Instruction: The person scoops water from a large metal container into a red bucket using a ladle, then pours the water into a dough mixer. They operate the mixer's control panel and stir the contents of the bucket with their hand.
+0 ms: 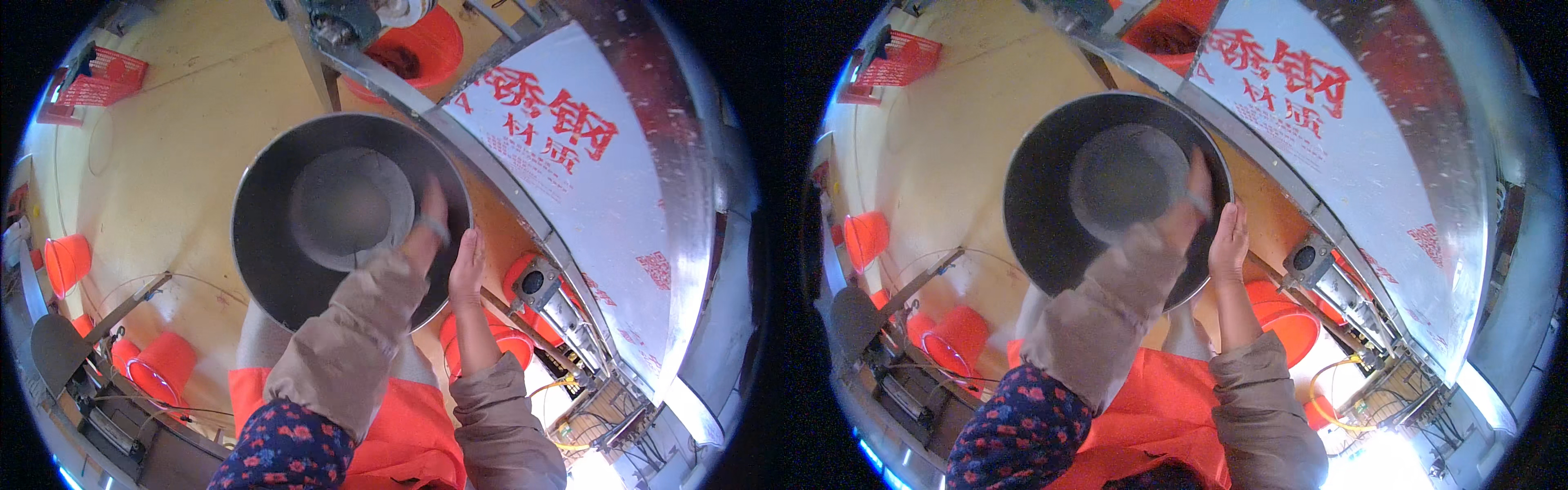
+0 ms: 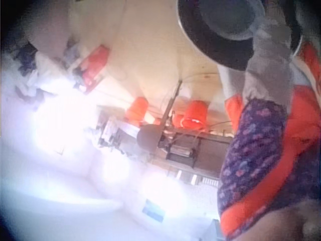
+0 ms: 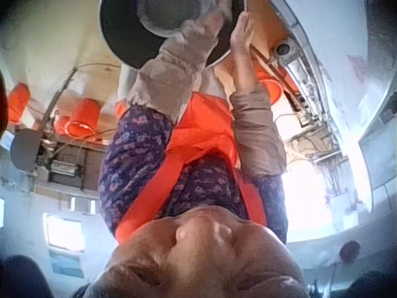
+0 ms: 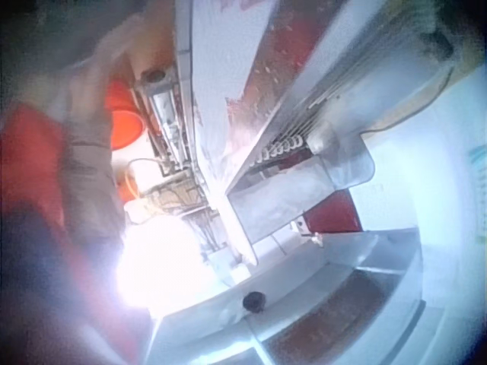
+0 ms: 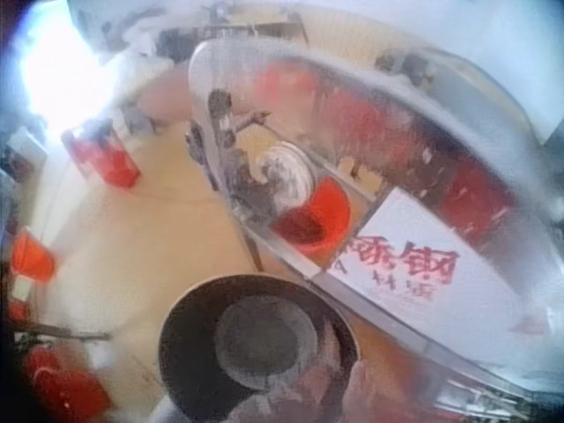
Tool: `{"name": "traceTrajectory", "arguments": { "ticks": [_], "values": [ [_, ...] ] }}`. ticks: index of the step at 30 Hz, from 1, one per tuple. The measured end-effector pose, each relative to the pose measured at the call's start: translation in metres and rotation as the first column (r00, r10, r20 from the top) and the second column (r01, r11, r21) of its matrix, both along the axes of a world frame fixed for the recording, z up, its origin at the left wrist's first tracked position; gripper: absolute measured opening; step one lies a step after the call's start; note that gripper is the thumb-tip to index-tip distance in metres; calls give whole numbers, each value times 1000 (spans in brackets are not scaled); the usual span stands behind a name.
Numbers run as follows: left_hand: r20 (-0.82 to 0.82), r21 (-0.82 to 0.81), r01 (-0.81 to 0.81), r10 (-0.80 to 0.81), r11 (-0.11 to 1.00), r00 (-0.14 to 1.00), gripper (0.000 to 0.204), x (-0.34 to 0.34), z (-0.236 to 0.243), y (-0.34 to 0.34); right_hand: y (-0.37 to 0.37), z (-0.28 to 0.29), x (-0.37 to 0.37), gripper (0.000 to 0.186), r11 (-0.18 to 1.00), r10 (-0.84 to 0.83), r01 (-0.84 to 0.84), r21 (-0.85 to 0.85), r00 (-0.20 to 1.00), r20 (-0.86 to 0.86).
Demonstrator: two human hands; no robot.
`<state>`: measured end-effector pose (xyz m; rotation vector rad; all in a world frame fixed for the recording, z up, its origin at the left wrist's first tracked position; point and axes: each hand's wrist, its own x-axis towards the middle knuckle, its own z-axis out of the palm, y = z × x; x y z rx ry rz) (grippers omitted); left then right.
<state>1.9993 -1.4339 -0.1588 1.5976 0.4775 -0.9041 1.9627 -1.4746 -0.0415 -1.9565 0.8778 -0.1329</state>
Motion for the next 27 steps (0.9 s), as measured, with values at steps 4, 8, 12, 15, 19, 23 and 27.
{"name": "traceTrajectory", "arguments": {
  "ticks": [4,8,12,15,19,23,27],
  "values": [
    [135,-214,84,-56,973,989,63,-18,10,2,0,3,0,48,998,-24,20,-57,997,-70],
    [-124,-7,776,-771,630,625,56,-41,-9,124,5,8,1,47,999,-31,27,-35,991,-128],
    [-49,474,649,-719,595,694,53,51,-116,192,13,10,2,47,996,-63,51,-79,986,-156],
    [0,531,503,-594,682,805,51,88,-189,192,14,9,2,49,995,-69,56,-83,984,-165],
    [-117,-127,64,-79,990,990,49,53,-225,157,14,6,2,49,996,-84,78,-44,987,-141],
    [-671,-700,-644,23,309,741,47,-1,-194,98,14,5,-3,43,994,-74,62,-94,989,-126],
    [-669,-686,-691,178,228,722,45,2,-103,29,9,-1,-3,44,997,-57,53,-57,995,-78]
  ]
}}
